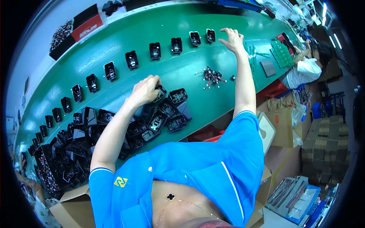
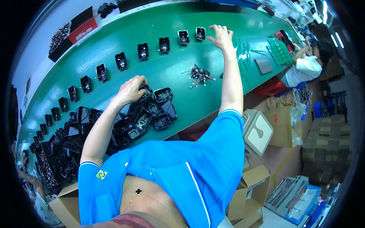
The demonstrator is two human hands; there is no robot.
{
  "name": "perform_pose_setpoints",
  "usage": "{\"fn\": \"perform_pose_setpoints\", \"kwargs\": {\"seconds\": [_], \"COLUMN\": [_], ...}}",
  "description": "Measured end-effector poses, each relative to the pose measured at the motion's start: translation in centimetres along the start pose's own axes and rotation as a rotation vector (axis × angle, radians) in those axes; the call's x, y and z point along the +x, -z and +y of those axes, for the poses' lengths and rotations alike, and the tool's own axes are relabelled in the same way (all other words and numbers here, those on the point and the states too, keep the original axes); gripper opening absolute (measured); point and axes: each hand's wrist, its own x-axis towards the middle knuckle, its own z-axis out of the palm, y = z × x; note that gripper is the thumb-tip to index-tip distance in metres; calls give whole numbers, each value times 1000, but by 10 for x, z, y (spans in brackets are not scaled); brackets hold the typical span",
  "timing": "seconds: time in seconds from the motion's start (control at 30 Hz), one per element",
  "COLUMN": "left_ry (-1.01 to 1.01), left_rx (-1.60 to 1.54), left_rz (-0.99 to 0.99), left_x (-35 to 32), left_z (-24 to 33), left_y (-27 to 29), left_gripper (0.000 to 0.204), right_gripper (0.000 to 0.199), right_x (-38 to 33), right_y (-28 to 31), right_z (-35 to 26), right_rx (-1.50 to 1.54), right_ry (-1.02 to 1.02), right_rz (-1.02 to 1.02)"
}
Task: The person assembles electronic devices by inserting small wired components into plastic casing parts, snapping the housings together, and placing the assembled units in a line on the table, while also retrieving more parts from a cardboard box.
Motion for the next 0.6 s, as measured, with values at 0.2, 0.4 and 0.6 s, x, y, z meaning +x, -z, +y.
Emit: {"fn": "perform_pose_setpoints", "kwargs": {"seconds": [0.2, 0.4, 0.6], "left_ry": [-35, 248, 33], "left_rx": [-358, -1477, -1990], "left_rz": [234, 274, -32], "left_x": [3, -23, -49], "left_z": [-22, 22, 16], "left_y": [10, 46, 19], "left_gripper": [40, 36, 44], "right_gripper": [27, 19, 14], "right_x": [-123, -201, -215], "right_y": [32, 2, -8], "right_z": [14, 3, -36], "right_rx": [474, 596, 471], "right_ry": [-154, -345, -501], "right_rz": [33, 82, 320]}}
